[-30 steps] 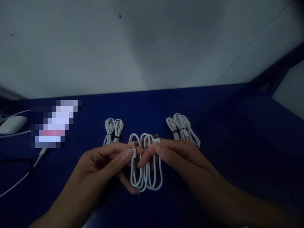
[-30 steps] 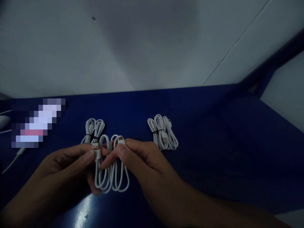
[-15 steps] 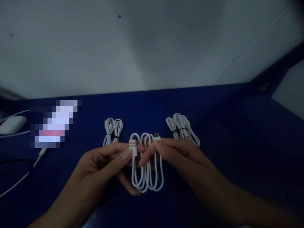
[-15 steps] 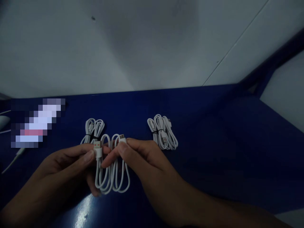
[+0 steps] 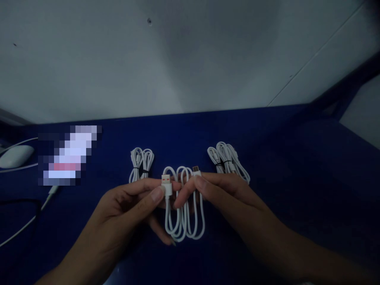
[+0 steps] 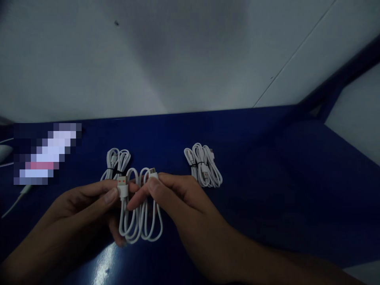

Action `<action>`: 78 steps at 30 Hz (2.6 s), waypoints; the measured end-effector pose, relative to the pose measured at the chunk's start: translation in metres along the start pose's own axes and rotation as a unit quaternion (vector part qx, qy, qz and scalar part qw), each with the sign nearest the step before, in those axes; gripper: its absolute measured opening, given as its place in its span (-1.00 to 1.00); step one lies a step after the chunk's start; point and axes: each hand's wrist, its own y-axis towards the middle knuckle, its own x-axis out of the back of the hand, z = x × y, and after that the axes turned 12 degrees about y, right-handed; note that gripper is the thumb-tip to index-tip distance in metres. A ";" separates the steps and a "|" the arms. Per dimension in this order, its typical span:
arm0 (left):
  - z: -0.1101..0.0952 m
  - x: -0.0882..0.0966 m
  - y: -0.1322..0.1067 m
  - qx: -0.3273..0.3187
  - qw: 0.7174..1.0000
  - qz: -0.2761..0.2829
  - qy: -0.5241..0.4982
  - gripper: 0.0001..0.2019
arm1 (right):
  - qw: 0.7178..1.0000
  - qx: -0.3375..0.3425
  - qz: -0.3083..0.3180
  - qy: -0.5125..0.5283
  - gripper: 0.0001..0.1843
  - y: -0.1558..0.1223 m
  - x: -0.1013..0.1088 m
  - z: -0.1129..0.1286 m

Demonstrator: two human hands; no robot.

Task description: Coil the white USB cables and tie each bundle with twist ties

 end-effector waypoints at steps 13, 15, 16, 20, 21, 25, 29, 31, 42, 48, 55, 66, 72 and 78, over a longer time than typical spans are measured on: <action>-0.002 -0.001 0.001 0.004 1.000 0.000 0.008 -0.77 | 1.000 -0.005 -0.010 -0.014 -0.53 -0.002 -0.001 0.000; -0.003 -0.002 0.001 0.008 1.000 -0.005 0.014 -0.77 | 1.000 -0.011 -0.010 -0.018 -0.53 -0.003 -0.002 0.001; -0.004 -0.002 0.001 0.009 1.000 -0.008 0.019 -0.77 | 1.000 -0.013 -0.007 -0.019 -0.54 -0.003 -0.002 0.001; -0.005 -0.002 0.001 0.010 1.000 -0.005 0.024 -0.75 | 1.000 -0.017 -0.001 -0.011 -0.55 -0.004 -0.002 0.000; -0.005 -0.002 0.001 0.009 1.000 -0.003 0.023 -0.75 | 1.000 -0.017 0.000 -0.008 -0.56 -0.004 -0.002 0.000; -0.005 0.000 0.001 0.010 1.000 0.000 0.019 -0.76 | 1.000 -0.014 0.004 -0.003 -0.57 -0.002 -0.002 0.000; -0.005 0.000 0.001 0.020 1.000 -0.002 0.003 -0.81 | 1.000 -0.015 0.006 -0.009 -0.56 -0.001 -0.003 0.003; -0.004 0.000 0.002 0.018 1.000 0.000 -0.001 -0.82 | 1.000 -0.015 0.003 -0.013 -0.55 0.000 -0.003 0.004; 0.000 0.003 0.003 0.021 0.999 0.023 -0.013 -0.66 | 0.999 -0.016 0.006 -0.032 -0.53 0.000 -0.002 0.004; 0.001 0.005 0.002 0.015 0.999 0.038 -0.018 -0.58 | 0.999 -0.009 0.017 -0.047 -0.49 -0.001 0.003 -0.002; 0.003 0.007 0.003 0.010 0.999 0.041 -0.034 -0.67 | 0.999 -0.013 0.036 0.032 -0.56 0.001 0.001 0.001; 0.003 0.005 0.006 -0.011 0.997 0.052 -0.059 -0.79 | 0.998 0.006 0.046 0.034 -0.72 0.001 0.003 -0.006; 0.004 0.005 0.007 -0.026 0.999 0.031 -0.024 -0.88 | 0.999 -0.007 0.045 0.025 -0.70 0.001 0.002 -0.015; 0.006 0.003 0.005 -0.029 0.999 0.018 0.000 -0.89 | 0.999 -0.002 0.039 0.013 -0.68 0.001 0.000 -0.016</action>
